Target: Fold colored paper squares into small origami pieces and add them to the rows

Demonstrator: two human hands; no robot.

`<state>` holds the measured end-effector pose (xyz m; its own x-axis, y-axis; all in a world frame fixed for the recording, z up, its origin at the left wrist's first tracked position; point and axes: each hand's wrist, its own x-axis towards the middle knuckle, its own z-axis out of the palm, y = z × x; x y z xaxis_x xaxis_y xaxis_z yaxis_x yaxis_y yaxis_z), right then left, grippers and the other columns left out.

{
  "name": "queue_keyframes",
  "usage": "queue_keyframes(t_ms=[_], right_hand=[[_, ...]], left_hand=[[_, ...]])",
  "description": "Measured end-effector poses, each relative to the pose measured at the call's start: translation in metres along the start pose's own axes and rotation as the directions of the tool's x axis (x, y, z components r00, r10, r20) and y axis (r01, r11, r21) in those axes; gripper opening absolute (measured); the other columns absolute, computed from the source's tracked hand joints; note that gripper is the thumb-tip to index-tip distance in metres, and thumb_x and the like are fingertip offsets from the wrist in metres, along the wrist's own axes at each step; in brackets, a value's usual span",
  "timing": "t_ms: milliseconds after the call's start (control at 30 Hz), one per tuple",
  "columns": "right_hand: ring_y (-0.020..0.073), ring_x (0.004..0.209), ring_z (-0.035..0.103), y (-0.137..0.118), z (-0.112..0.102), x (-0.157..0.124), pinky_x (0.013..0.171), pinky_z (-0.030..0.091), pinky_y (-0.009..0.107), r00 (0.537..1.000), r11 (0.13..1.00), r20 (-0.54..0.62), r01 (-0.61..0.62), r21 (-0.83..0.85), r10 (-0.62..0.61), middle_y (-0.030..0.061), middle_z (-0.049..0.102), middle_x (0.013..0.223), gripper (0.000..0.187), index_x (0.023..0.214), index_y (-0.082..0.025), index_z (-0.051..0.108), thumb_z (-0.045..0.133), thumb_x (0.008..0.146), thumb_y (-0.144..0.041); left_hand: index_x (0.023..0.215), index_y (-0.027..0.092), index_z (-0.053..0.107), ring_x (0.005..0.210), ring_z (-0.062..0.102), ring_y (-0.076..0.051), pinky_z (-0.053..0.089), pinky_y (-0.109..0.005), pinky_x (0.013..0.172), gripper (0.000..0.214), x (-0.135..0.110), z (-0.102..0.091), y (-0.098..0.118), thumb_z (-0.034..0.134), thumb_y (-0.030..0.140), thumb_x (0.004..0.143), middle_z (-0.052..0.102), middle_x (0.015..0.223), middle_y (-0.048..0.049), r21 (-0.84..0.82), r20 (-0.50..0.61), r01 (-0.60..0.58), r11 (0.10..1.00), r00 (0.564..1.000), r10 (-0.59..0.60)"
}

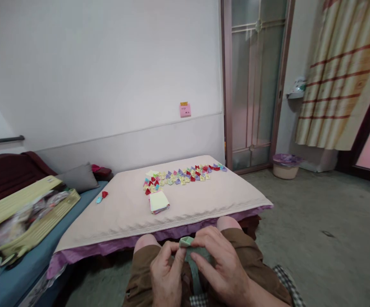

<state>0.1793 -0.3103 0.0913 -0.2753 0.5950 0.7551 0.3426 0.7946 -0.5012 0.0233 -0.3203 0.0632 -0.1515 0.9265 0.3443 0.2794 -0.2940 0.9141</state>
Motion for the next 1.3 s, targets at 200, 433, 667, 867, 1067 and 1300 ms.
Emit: queue_keyframes(t_ms=[200,433,667,867,1067,1300], right_hand=[[0.0187,0.076,0.054,0.003,0.001,0.000,0.070,0.038,0.031,0.997,0.996,0.030,-0.075,0.051,0.074,0.0033,0.061,0.078,0.007,0.082,-0.019,0.057,0.055,0.080,-0.012],[0.0160,0.070,0.052,0.015,-0.002,0.007,0.065,0.038,0.026,0.919,0.869,0.152,-0.392,0.302,0.362,-0.0002,0.057,0.069,0.006,0.072,-0.018,0.064,0.063,0.077,-0.022],[0.0138,0.062,0.052,0.024,-0.006,0.010,0.061,0.037,0.026,0.755,0.422,0.464,-0.648,0.634,0.463,-0.0001,0.062,0.066,0.017,0.070,-0.015,0.066,0.071,0.070,-0.031],[0.0122,0.061,0.052,0.026,-0.001,0.007,0.063,0.035,0.024,0.682,0.187,0.577,-0.704,0.686,0.450,0.0013,0.064,0.063,0.016,0.068,-0.011,0.069,0.078,0.062,-0.023],[0.0101,0.058,0.051,0.033,0.005,0.006,0.059,0.034,0.022,0.641,0.041,0.634,-0.716,0.697,0.432,0.0023,0.064,0.062,0.011,0.069,-0.009,0.069,0.075,0.063,-0.016],[0.0081,0.050,0.048,0.038,0.010,0.006,0.054,0.035,0.022,0.574,-0.254,0.687,-0.655,0.712,0.444,-0.0003,0.057,0.054,0.009,0.062,-0.011,0.062,0.069,0.068,-0.013]], left_hand=[[0.073,0.018,0.068,0.064,0.057,-0.017,0.042,-0.024,0.061,0.023,0.001,-0.003,0.004,0.058,0.037,0.081,0.065,0.067,-0.0028,0.068,0.036,-0.074,0.995,0.997,0.071],[0.064,0.017,0.062,0.058,0.051,-0.015,0.036,-0.022,0.056,0.023,0.001,-0.001,0.009,0.059,0.033,0.080,0.057,0.060,-0.0007,0.096,0.065,-0.075,0.993,0.996,0.069],[0.066,0.015,0.063,0.059,0.047,-0.012,0.035,-0.022,0.057,0.029,0.008,-0.005,0.005,0.057,0.039,0.082,0.055,0.059,0.0003,-0.221,0.225,0.139,0.965,0.970,-0.088],[0.090,0.015,0.067,0.068,0.048,-0.012,0.038,-0.022,0.063,0.018,0.009,-0.001,0.013,0.064,0.029,0.080,0.059,0.076,-0.0013,-0.490,0.333,0.363,0.793,0.918,-0.215],[0.074,0.011,0.063,0.062,0.047,-0.008,0.038,-0.018,0.057,0.007,0.009,-0.003,0.018,0.067,0.016,0.076,0.056,0.074,-0.0016,-0.653,0.417,0.451,0.608,0.885,-0.209],[0.090,0.014,0.062,0.066,0.054,-0.008,0.043,-0.017,0.056,0.015,0.010,0.000,0.019,0.067,0.015,0.076,0.058,0.083,-0.0027,-0.734,0.357,0.461,0.499,0.887,-0.294]])
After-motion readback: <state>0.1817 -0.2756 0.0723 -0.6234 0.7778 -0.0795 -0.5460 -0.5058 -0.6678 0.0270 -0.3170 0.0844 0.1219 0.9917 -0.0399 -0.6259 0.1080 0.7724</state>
